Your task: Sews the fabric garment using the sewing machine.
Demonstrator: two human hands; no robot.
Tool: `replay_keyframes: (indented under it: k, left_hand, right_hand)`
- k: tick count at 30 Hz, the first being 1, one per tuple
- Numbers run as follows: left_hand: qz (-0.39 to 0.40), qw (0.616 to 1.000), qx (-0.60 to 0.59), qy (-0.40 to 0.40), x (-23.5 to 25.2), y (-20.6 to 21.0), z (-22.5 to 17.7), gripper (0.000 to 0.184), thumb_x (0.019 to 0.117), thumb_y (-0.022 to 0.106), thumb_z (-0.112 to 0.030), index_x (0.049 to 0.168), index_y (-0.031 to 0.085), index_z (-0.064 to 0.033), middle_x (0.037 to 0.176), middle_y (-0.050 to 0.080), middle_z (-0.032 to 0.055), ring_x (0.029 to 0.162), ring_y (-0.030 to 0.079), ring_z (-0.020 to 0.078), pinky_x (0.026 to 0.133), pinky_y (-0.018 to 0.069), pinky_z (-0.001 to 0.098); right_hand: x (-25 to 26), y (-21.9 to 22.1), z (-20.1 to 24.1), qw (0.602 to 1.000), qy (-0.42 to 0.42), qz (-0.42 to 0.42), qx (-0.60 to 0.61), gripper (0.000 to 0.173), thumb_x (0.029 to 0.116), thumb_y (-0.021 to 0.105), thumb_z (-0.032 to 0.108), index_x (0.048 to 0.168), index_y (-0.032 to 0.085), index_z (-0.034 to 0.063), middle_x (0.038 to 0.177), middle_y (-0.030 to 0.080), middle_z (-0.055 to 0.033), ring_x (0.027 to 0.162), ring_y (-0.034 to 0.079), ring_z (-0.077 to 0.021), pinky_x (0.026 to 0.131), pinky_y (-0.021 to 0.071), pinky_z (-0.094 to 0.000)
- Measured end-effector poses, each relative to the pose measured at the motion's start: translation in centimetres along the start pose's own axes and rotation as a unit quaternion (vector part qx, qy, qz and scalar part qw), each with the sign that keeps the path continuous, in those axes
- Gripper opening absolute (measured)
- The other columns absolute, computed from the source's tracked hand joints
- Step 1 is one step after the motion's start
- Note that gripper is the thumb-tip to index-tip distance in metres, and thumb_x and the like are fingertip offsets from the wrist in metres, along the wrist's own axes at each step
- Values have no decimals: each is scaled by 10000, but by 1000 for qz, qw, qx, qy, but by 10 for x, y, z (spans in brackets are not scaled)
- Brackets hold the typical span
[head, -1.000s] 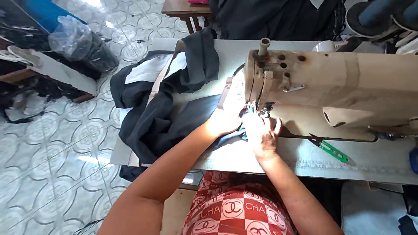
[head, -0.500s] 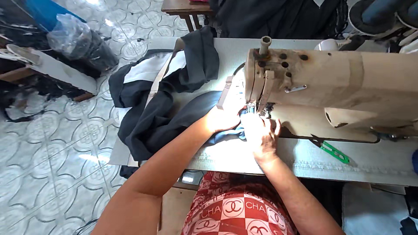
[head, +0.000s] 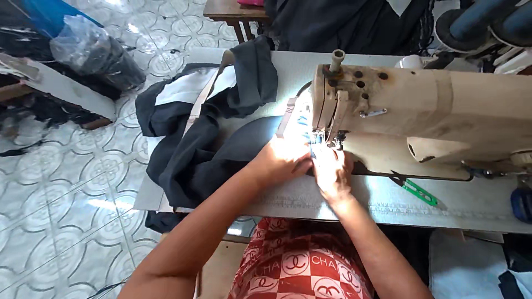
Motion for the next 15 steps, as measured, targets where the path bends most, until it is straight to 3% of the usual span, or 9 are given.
replay_keyframes:
  k: [2,4,6,8,11,13,15]
  left_hand:
    - [19,1000,-3,-17,-18,4,-12,354,950,627,-464,942,748,-132,1018,723,51,1026,673,243,958,499,496]
    - [-19,999,-23,-45,-34,10,-9,211,959,656,-313,942,758,-128,989,741,51,1033,684,239,1008,501,479]
    - [-53,989,-91,-104,-39,7,0,166,962,661,-257,928,776,-142,959,746,20,1011,690,188,986,519,439]
    - [-72,968,-180,-161,-37,1,8,159,943,686,-254,897,768,-126,961,731,19,990,671,144,933,534,388]
    - [-90,942,-258,-197,-32,-6,12,112,914,732,-207,887,747,-100,981,700,20,973,653,91,869,555,302]
    - [-99,936,-271,-202,-29,-8,11,97,908,744,-183,895,747,-87,953,698,21,942,648,79,849,545,278]
    - [-102,931,-284,-206,-27,-9,12,90,899,761,-178,910,750,-90,944,704,8,927,649,57,841,541,254]
  right_hand:
    - [-7,-11,-9,998,5,-26,50,253,936,631,178,1132,769,98,1155,736,-92,1128,664,-286,1000,492,-505]
    - [-20,-24,-15,996,31,-44,67,202,939,604,110,1038,768,49,1065,736,-115,1058,688,-287,970,536,-472]
    - [-28,-29,-15,997,32,-33,66,177,940,609,110,957,786,104,989,742,-64,1031,679,-260,970,517,-462]
    - [-29,-26,-8,997,17,-27,72,158,925,654,147,989,799,154,1019,754,-28,1038,681,-239,976,497,-483]
    - [-15,-19,-1,991,47,-9,127,255,860,763,183,1088,786,70,1164,750,-98,1161,674,-301,1044,469,-562]
    - [-4,-15,-4,980,87,-18,176,270,810,793,98,1063,771,7,1085,760,-145,1081,703,-318,997,503,-562]
    - [2,-13,-8,969,117,-19,216,229,822,761,44,1042,753,-21,985,749,-167,953,720,-302,896,560,-507]
Point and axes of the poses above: each hand's wrist, its own x-axis towards the middle knuckle, its own y-axis out of the palm, z = x × y, the point moved 7 cm from there along x, towards the middle knuckle
